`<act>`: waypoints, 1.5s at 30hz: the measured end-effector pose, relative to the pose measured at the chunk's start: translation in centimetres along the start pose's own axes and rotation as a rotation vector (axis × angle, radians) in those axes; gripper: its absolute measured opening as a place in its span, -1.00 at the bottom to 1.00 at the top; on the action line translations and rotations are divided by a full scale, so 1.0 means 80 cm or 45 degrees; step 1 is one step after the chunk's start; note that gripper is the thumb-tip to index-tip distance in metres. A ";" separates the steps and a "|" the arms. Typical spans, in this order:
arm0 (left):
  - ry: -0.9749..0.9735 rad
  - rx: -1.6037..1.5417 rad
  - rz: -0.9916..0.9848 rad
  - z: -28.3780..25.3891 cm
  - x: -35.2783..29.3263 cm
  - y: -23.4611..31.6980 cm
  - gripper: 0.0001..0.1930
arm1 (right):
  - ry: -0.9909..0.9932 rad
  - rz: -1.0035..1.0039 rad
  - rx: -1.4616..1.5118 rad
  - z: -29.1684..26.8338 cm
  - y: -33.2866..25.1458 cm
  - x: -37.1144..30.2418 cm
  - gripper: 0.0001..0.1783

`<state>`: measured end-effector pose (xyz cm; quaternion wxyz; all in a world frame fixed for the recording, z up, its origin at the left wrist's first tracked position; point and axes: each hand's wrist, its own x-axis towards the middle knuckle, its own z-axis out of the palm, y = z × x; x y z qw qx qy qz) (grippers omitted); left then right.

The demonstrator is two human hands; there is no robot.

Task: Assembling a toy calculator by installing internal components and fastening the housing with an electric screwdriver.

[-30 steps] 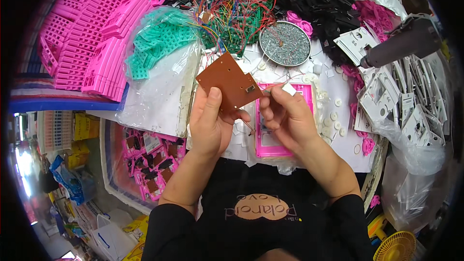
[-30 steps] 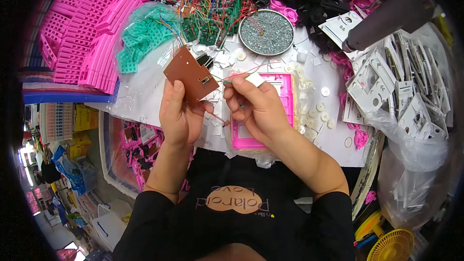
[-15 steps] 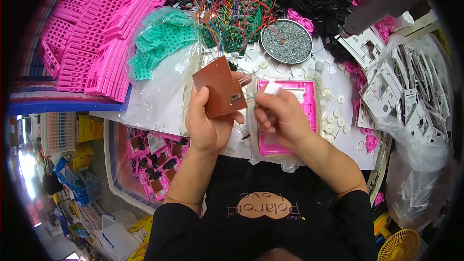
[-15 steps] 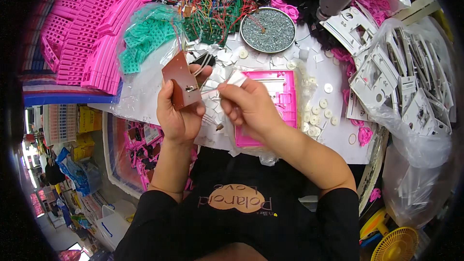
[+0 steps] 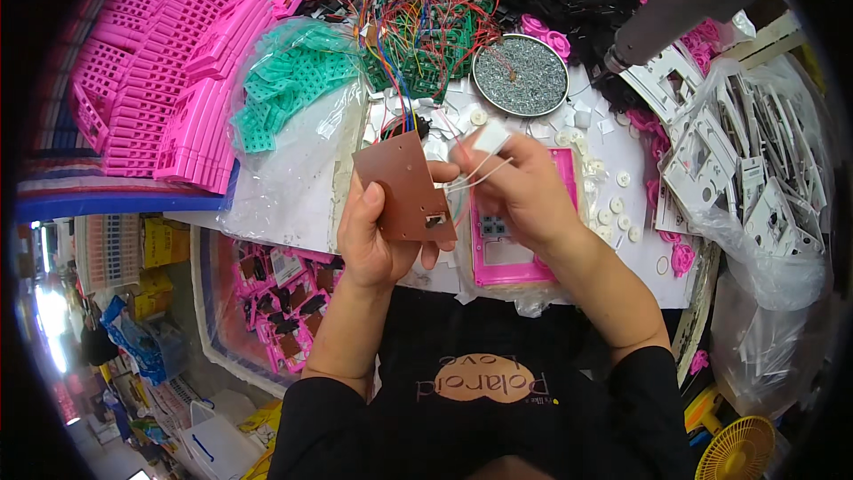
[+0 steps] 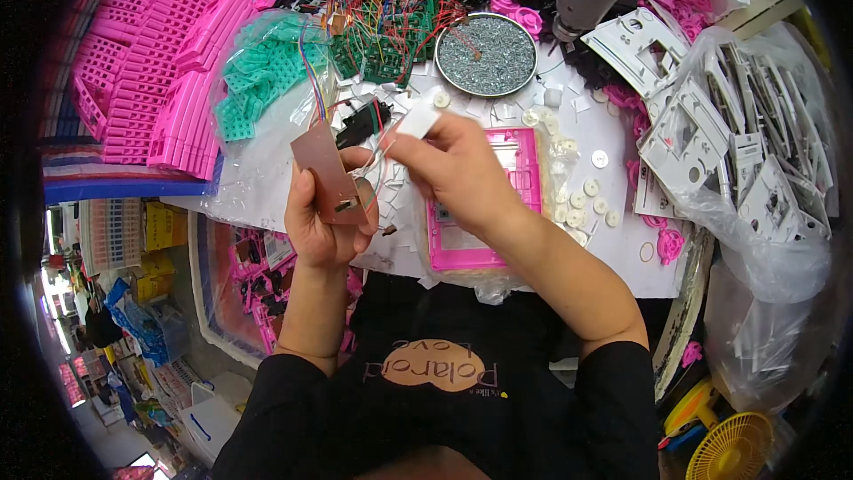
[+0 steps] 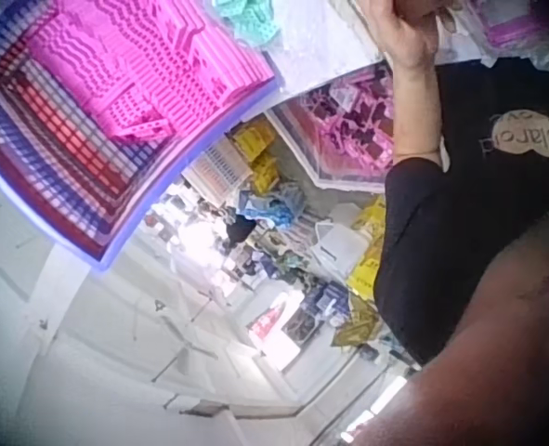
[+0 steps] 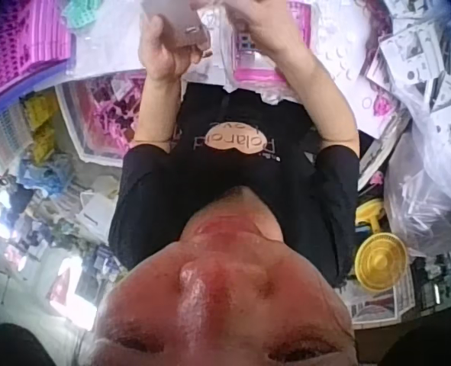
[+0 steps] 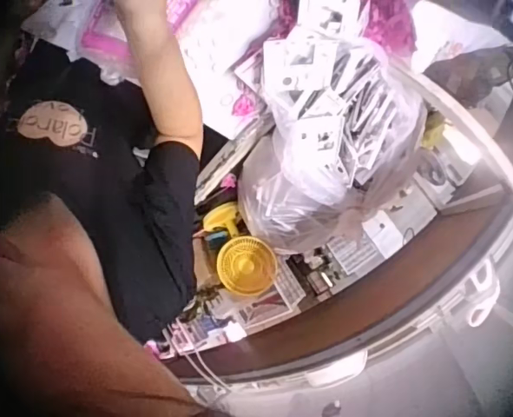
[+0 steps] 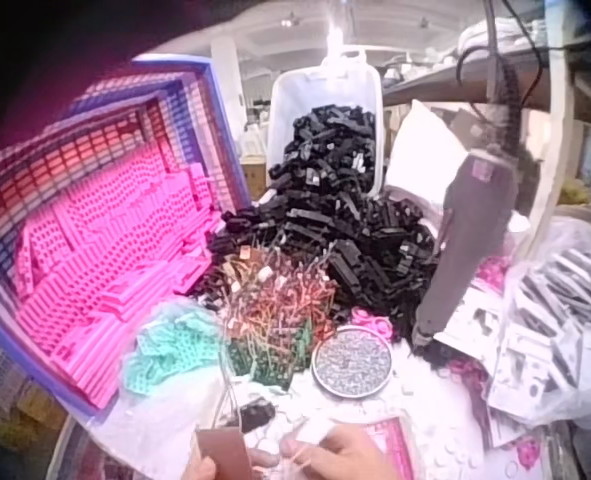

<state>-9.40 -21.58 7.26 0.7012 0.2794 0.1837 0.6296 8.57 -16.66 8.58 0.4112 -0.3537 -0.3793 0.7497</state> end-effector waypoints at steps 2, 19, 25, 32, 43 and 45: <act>-0.112 0.189 0.034 -0.015 0.001 0.005 -0.43 | -0.168 0.160 0.206 0.003 0.011 0.003 -0.82; 0.396 0.401 0.169 0.012 0.003 0.009 -0.70 | 0.075 -1.260 -1.339 0.029 -0.009 -0.020 -0.67; 0.101 0.362 0.137 0.001 -0.001 0.020 -0.64 | -0.186 -0.491 -0.268 0.018 -0.003 -0.028 -0.84; -0.075 0.715 0.029 0.005 -0.038 0.038 -0.68 | -0.250 0.219 -0.757 -0.054 -0.072 -0.149 -0.75; -1.071 1.571 -0.476 0.052 -0.041 0.004 -0.84 | -0.415 -0.150 -1.727 -0.135 -0.116 -0.217 0.07; -1.000 1.548 -0.266 0.050 -0.053 -0.009 -0.73 | -0.673 -0.190 -1.584 -0.095 -0.073 -0.170 0.03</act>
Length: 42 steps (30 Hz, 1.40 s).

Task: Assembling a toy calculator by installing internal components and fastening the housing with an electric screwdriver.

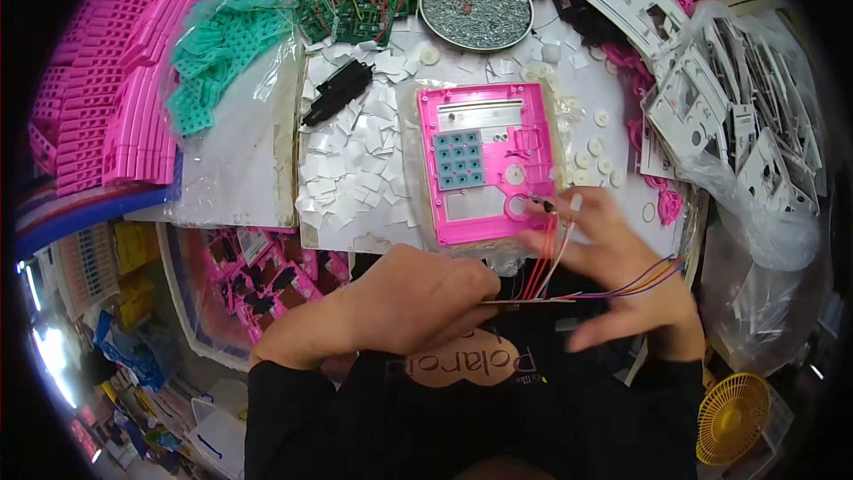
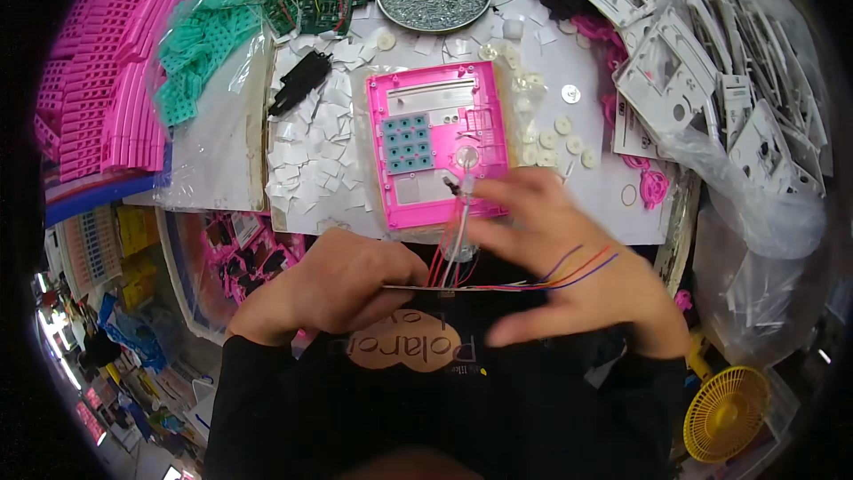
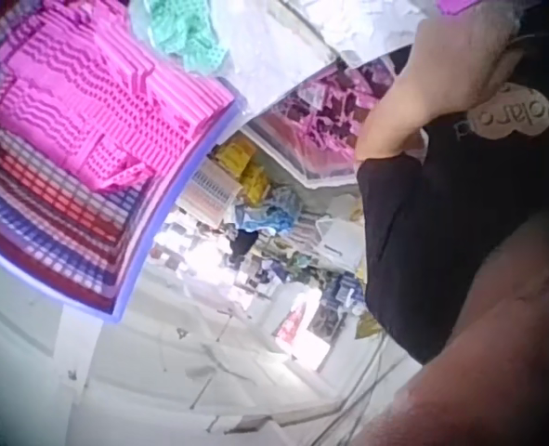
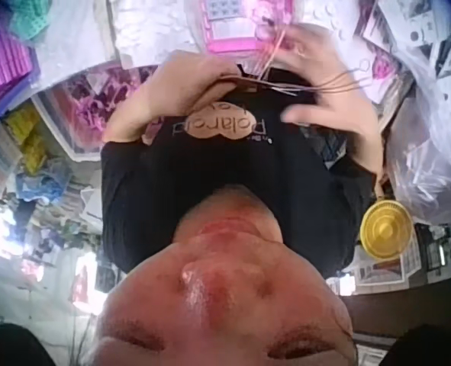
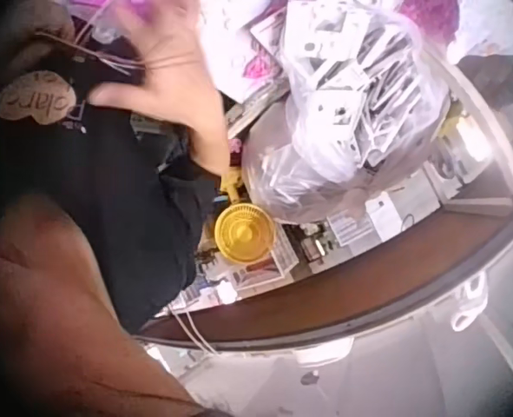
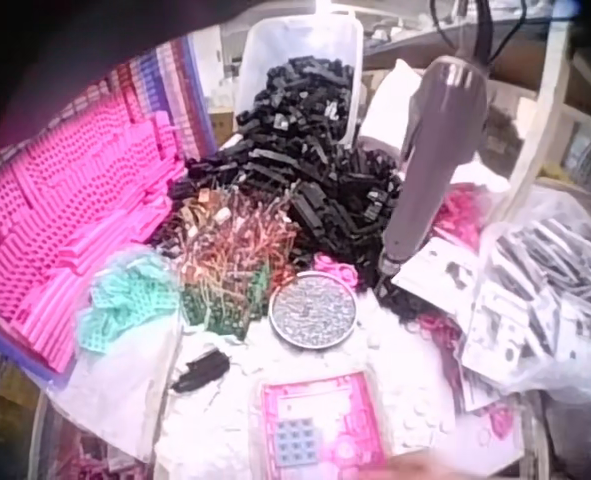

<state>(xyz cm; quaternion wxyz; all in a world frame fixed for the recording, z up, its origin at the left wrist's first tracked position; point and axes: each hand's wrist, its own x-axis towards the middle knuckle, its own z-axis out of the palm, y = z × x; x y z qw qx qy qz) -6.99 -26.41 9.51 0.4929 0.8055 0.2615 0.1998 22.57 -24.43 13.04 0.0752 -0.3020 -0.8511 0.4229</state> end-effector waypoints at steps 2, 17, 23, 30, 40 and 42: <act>0.061 0.074 -0.003 0.004 -0.003 0.000 -0.71 | 0.067 -0.057 0.241 0.006 -0.010 0.042 -0.32; 0.343 -1.561 -0.614 0.034 -0.038 -0.020 -0.12 | 0.164 0.285 0.261 0.001 0.087 0.147 -0.72; 0.213 -1.398 -0.602 0.027 -0.040 -0.021 -0.12 | 0.220 0.330 0.165 0.004 0.077 0.162 -0.74; 0.238 -0.955 -0.825 -0.001 -0.039 -0.006 -0.28 | 0.301 0.143 -0.186 0.007 0.079 0.159 -0.78; 0.150 0.968 -0.085 -0.009 0.009 -0.053 -0.39 | 0.512 0.247 -0.412 0.005 0.053 0.156 -0.49; 0.115 1.001 -0.099 -0.009 0.009 -0.053 -0.39 | 0.738 0.076 -0.520 0.005 0.049 0.137 -0.43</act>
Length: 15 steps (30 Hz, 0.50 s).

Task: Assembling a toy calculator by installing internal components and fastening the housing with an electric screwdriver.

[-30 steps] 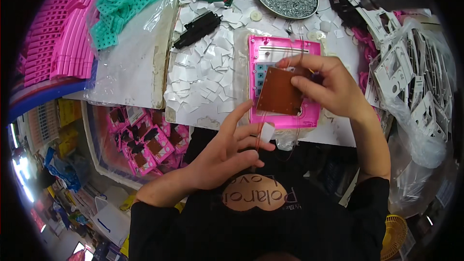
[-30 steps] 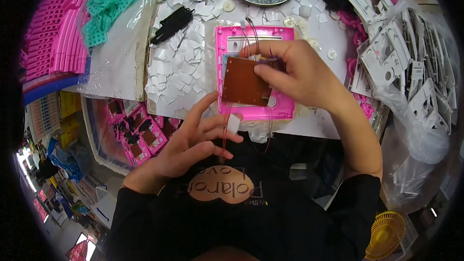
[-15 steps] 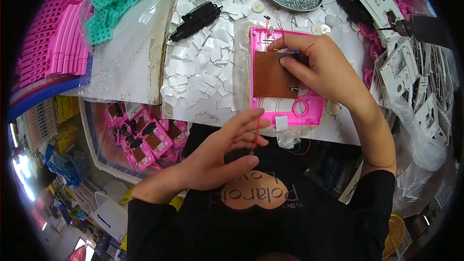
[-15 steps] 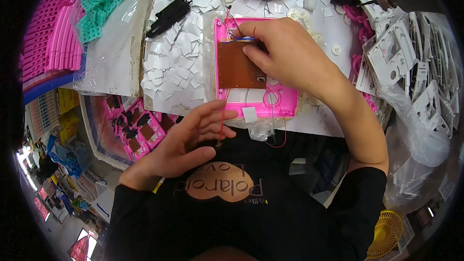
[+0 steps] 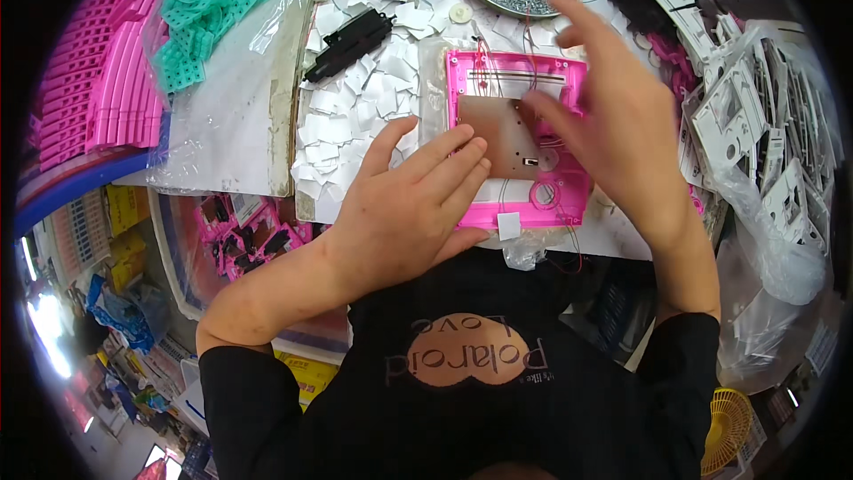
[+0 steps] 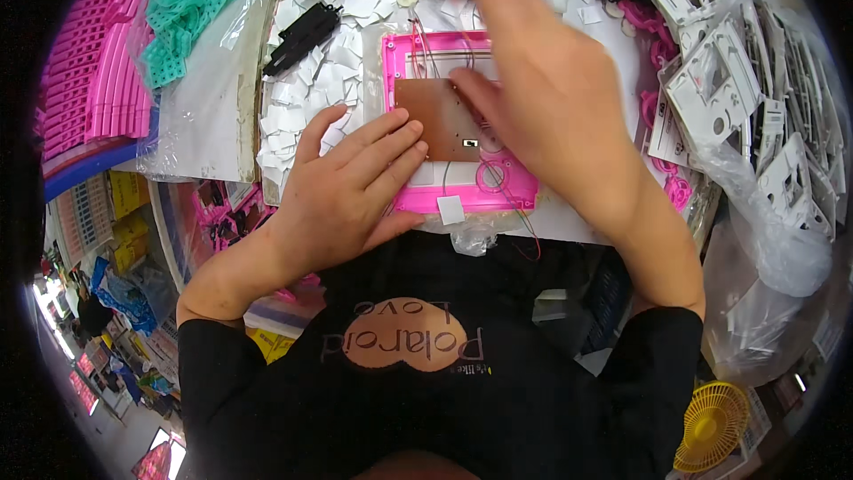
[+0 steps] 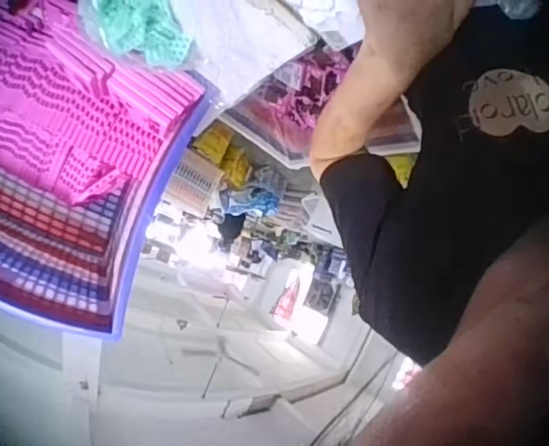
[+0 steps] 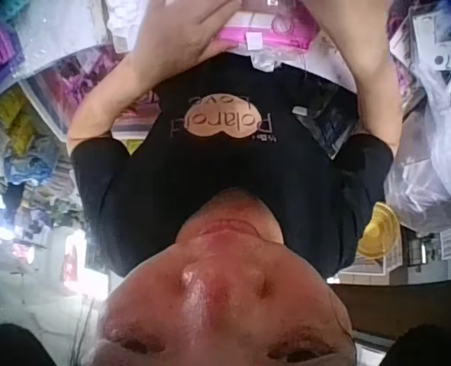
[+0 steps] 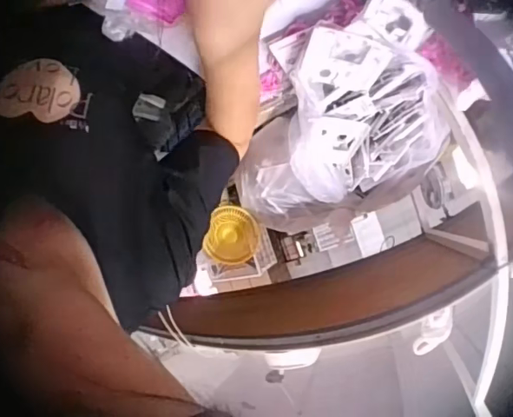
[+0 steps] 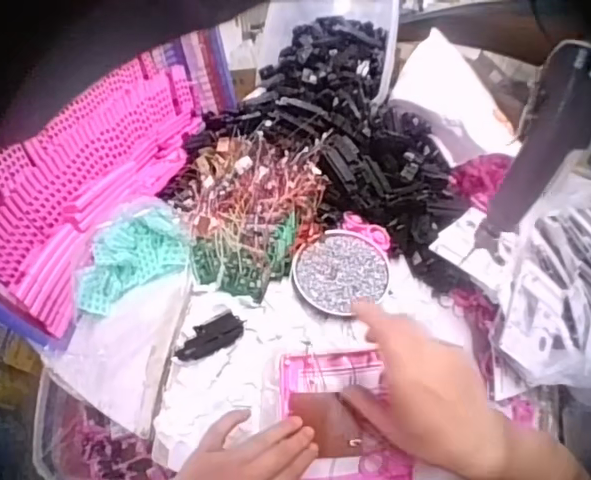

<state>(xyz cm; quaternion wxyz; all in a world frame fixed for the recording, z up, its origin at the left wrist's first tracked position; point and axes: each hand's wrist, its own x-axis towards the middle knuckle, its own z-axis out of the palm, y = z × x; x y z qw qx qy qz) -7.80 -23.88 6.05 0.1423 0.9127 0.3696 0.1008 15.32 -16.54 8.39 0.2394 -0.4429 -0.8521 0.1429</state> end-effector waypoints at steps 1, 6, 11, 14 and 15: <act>-0.019 0.021 -0.002 0.000 0.000 0.000 -0.38 | 0.034 -0.083 -0.003 -0.007 0.000 -0.012 -0.40; -0.020 0.006 0.000 0.001 0.004 0.000 -0.38 | -0.397 -0.241 -0.081 0.005 -0.036 -0.061 -0.31; -0.129 -0.193 0.039 -0.019 0.018 -0.012 -0.49 | -0.448 -0.201 -0.159 0.013 -0.043 -0.062 -0.27; -0.200 -0.494 0.112 -0.052 0.053 -0.067 -0.63 | -0.451 -0.223 -0.193 0.012 -0.046 -0.060 -0.33; -0.119 -0.615 0.104 -0.056 0.072 -0.091 -0.69 | -0.451 -0.240 -0.220 0.014 -0.048 -0.060 -0.35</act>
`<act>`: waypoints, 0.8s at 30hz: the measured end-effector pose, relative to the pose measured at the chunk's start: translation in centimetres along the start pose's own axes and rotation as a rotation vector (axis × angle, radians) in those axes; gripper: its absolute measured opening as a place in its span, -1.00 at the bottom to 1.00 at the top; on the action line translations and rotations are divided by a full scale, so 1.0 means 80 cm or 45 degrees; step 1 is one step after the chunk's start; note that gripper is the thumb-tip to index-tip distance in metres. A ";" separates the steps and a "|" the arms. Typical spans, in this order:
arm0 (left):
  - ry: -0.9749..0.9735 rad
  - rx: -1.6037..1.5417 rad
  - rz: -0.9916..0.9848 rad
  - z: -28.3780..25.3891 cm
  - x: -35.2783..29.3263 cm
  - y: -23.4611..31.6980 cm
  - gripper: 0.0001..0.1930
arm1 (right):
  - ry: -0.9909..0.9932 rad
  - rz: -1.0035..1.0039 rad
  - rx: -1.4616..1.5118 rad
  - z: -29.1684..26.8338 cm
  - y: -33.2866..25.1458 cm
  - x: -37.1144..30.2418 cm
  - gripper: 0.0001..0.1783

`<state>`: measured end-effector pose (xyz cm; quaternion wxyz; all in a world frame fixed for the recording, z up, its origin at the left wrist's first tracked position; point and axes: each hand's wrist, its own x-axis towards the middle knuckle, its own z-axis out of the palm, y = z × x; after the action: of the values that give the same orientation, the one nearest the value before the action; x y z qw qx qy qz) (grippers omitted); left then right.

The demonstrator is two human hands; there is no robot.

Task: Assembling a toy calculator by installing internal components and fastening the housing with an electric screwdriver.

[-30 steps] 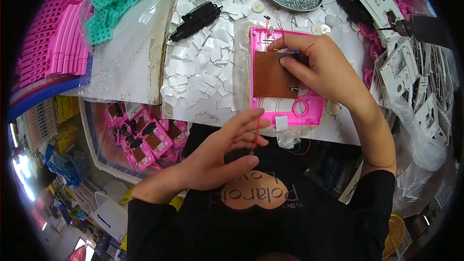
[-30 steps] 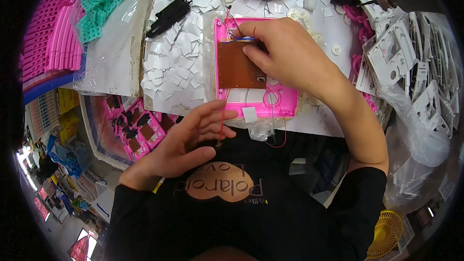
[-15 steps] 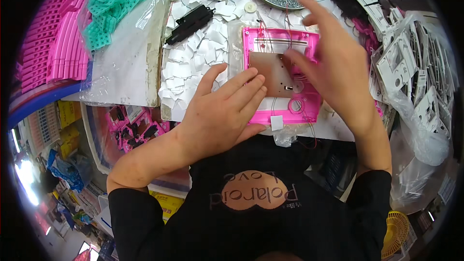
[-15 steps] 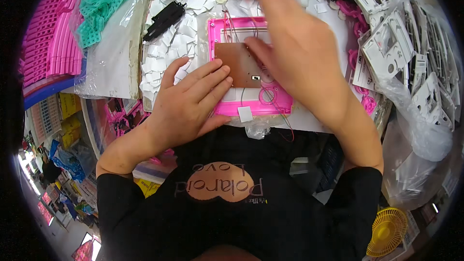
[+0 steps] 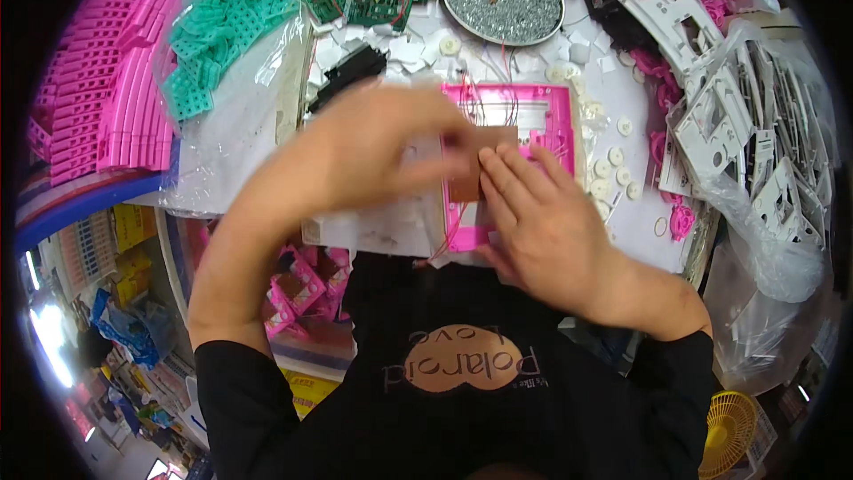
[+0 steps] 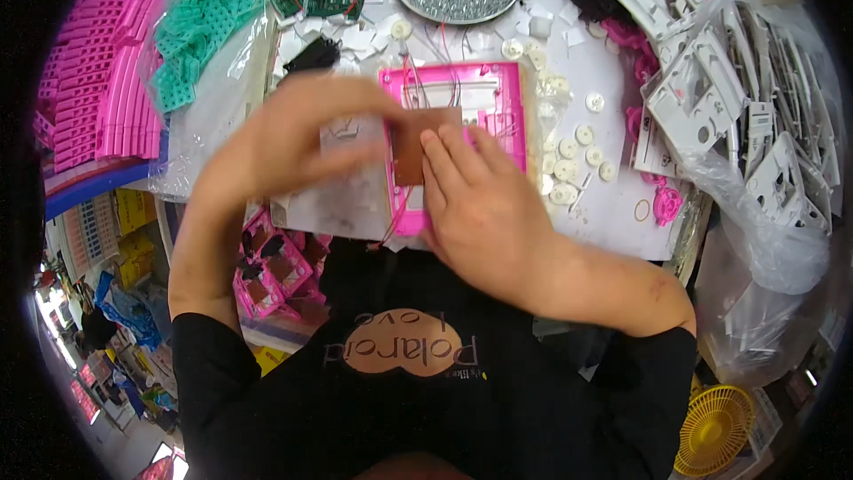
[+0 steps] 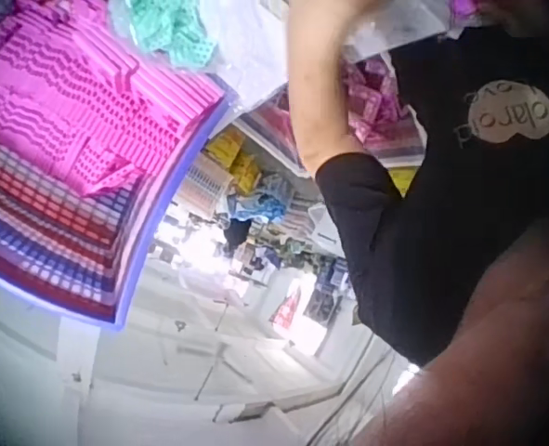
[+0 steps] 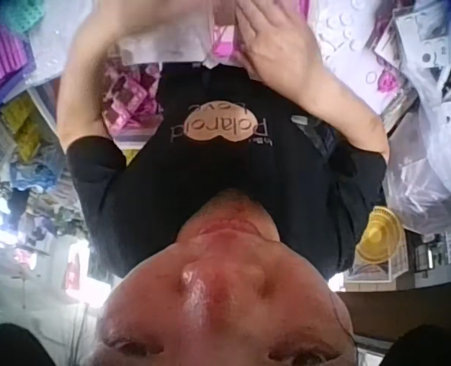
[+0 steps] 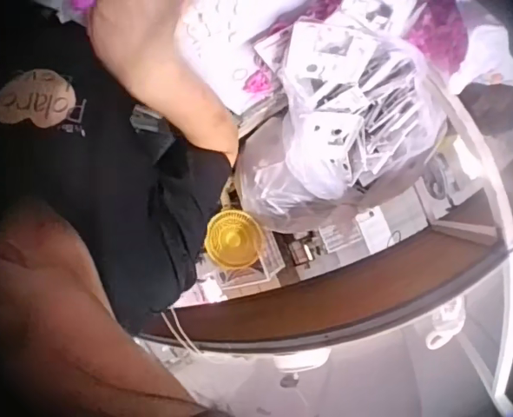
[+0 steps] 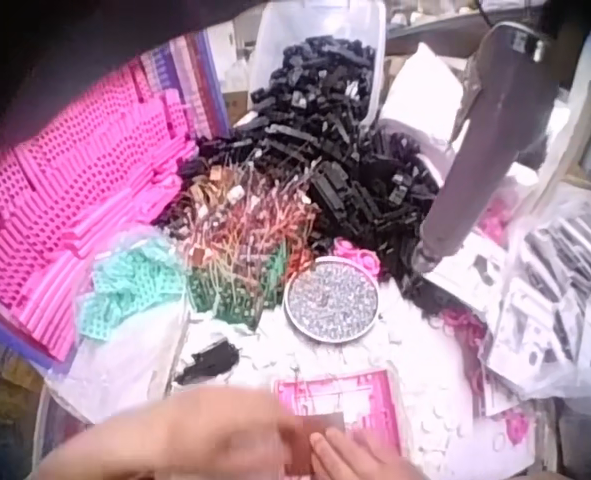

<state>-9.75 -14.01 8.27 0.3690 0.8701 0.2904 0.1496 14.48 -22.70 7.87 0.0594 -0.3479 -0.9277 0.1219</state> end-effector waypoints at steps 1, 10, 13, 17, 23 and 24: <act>0.190 0.162 -0.045 -0.011 0.018 -0.014 -0.75 | 0.013 -0.016 -0.031 -0.001 0.000 0.003 -0.35; -0.073 1.010 -0.177 -0.007 0.178 -0.101 -0.78 | 0.021 0.025 -0.087 0.005 -0.016 0.006 -0.39; -0.067 1.090 -0.135 -0.003 0.191 -0.107 -0.76 | 0.019 0.061 -0.063 0.007 -0.015 0.006 -0.40; 0.156 1.168 -0.123 0.003 0.188 -0.104 -0.73 | -0.083 0.094 -0.205 0.009 -0.023 0.004 -0.21; 0.368 0.413 -0.263 -0.014 0.139 -0.045 -0.83 | -0.080 0.098 -0.210 0.010 -0.021 0.004 -0.22; 0.407 0.137 -0.220 -0.012 0.117 -0.035 -0.82 | -0.077 0.105 -0.201 0.013 -0.021 0.003 -0.21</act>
<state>-3.89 -6.17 7.32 0.2826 0.8256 0.4267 0.2377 13.05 -23.95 7.32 -0.0015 -0.3854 -0.9207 0.0611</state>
